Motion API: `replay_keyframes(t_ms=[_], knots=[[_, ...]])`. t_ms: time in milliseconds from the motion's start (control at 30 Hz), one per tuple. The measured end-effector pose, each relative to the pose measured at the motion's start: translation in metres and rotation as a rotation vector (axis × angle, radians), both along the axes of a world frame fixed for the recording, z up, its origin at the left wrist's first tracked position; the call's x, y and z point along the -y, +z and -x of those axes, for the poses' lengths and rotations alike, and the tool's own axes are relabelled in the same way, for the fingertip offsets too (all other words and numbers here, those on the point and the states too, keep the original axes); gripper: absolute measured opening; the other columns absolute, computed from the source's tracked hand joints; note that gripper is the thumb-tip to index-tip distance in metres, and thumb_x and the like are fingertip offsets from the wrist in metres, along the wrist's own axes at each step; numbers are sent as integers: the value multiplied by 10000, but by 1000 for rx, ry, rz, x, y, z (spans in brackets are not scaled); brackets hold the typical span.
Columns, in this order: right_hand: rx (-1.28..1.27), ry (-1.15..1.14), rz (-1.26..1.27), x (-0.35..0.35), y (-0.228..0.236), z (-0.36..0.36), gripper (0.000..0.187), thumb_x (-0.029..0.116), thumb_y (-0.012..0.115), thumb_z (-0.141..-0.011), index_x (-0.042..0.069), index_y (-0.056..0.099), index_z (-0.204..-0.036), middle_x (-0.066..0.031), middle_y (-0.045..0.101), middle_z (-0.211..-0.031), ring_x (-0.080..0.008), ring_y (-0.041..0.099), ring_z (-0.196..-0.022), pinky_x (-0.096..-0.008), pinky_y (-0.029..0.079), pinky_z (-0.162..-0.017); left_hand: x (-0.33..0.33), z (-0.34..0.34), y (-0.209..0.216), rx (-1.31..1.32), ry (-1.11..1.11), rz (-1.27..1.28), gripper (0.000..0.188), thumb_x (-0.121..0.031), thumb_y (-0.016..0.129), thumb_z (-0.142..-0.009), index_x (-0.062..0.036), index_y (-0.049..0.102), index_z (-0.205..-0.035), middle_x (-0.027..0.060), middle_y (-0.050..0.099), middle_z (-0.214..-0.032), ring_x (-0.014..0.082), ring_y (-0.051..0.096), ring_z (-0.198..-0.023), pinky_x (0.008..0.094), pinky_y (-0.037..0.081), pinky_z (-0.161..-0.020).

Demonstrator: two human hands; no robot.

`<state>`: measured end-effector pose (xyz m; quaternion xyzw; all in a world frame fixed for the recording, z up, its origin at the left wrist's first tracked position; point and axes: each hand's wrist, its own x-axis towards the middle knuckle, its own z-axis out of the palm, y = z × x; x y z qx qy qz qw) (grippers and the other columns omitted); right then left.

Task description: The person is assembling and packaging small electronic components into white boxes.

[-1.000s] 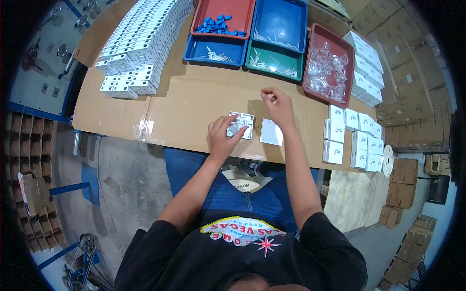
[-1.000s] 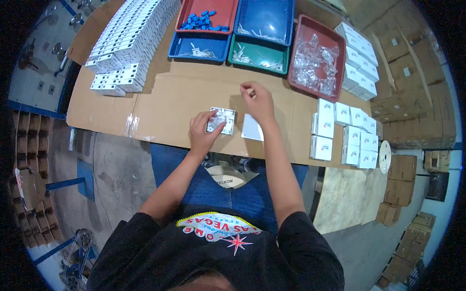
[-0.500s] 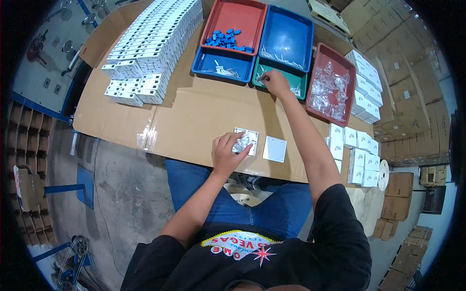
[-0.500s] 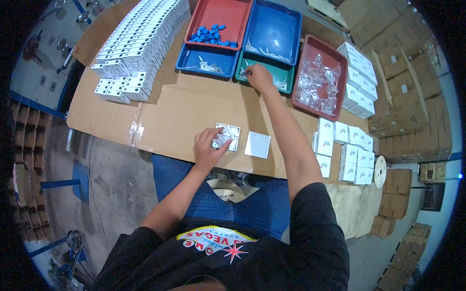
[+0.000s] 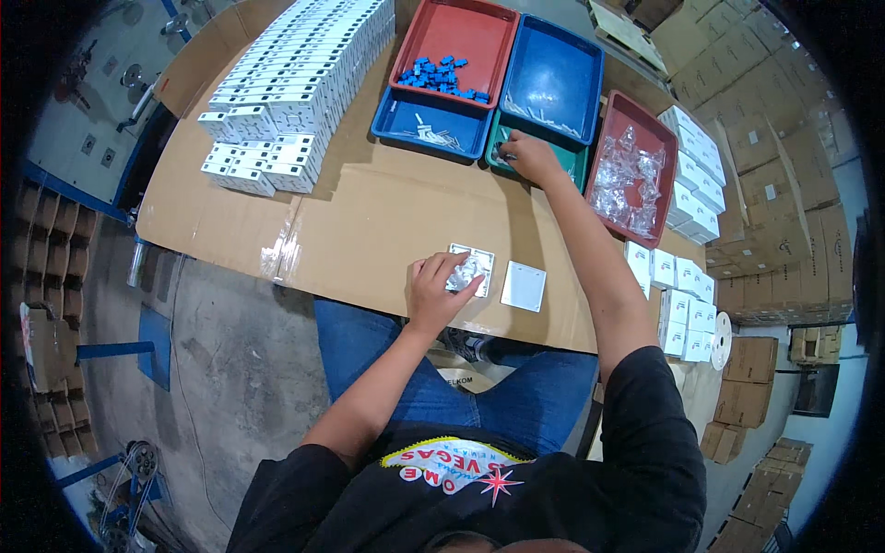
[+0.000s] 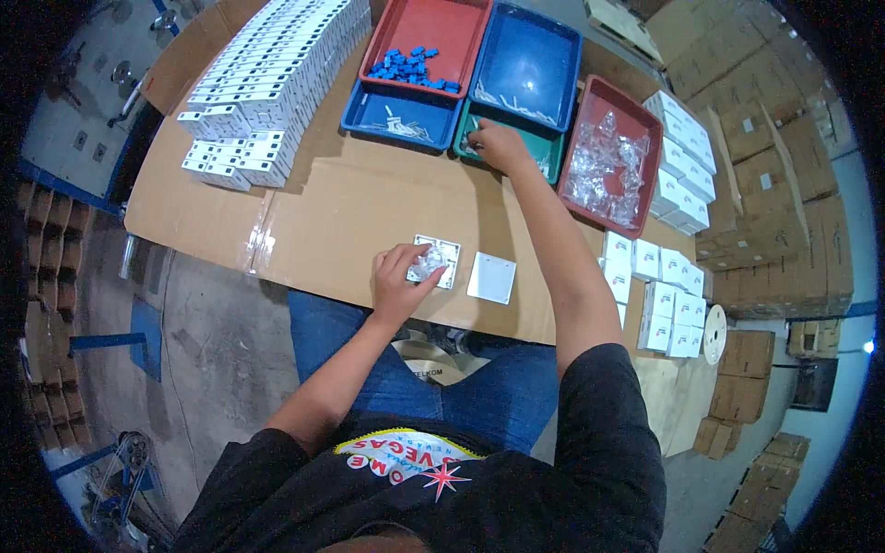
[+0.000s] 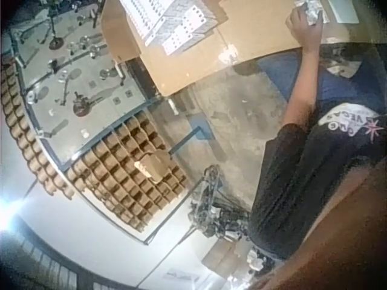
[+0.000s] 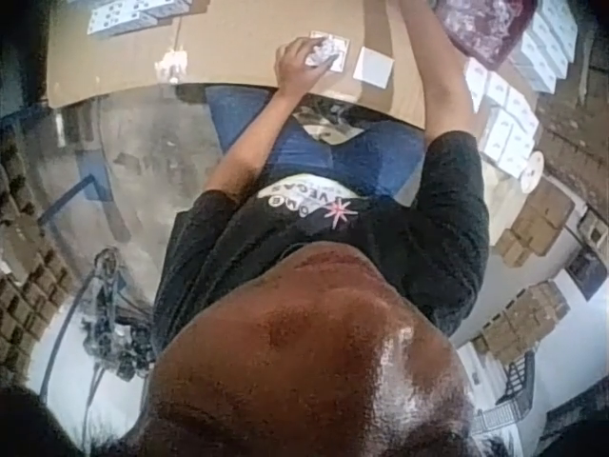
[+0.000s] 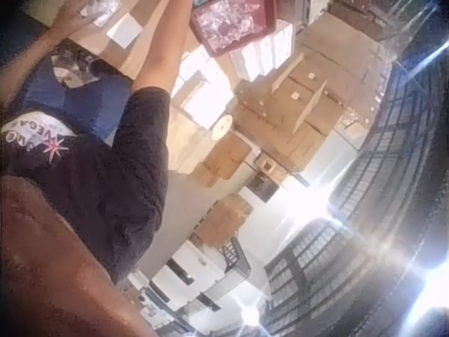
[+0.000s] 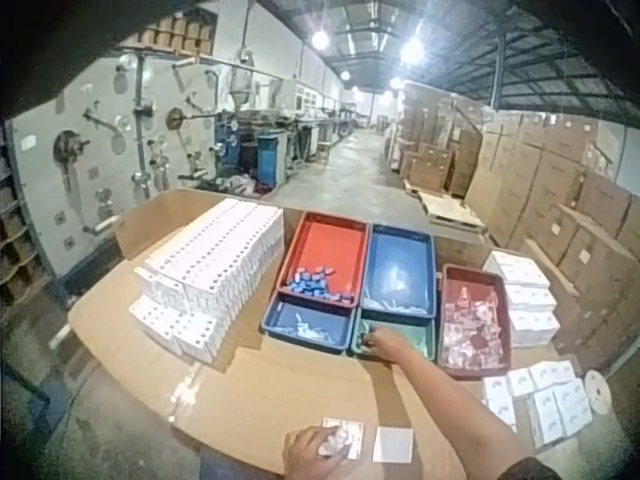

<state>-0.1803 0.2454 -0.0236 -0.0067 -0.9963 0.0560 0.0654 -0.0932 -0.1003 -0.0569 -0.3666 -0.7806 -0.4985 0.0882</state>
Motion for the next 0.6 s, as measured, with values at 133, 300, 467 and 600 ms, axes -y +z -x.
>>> replay_keyframes(t_ms=[133, 300, 467, 600], knots=[[-47, -51, 92, -10, -7, 1, 148, 133, 741, -807, 148, 750, -955, -101, 610, -1019, -354, 657, -983, -467, 541, -812, 0, 0, 2, -8, 0, 8, 376, -268, 869, -773, -102, 724, -1078, 10, 678, -964, 166, 646, -823, 350, 423, -853], [-190, -260, 498, -23, -14, -1, 202, 167, 775, -827, 86, 757, -1011, -107, 707, -920, -276, 701, -824, -402, 543, -732, 1, -3, 4, -4, 14, 0, 388, -273, 873, -770, -102, 722, -1083, 12, 679, -960, 170, 642, -826, 349, 427, -849], [-317, -460, 924, -33, -16, -34, 234, 107, 798, -849, -1, 726, -1044, -53, 712, -835, -110, 622, -687, -273, 501, -597, 1, -7, -1, 1, 8, -33, 401, -271, 878, -758, -97, 718, -1082, 22, 681, -965, 185, 640, -839, 361, 441, -833], [-446, -505, 1248, 16, 0, -86, 249, 105, 765, -901, 27, 656, -1111, -54, 738, -901, -71, 578, -640, -229, 442, -552, 5, -5, -10, -21, 44, -21, 409, -267, 877, -754, -91, 717, -1087, 37, 684, -971, 215, 641, -864, 377, 449, -830]])
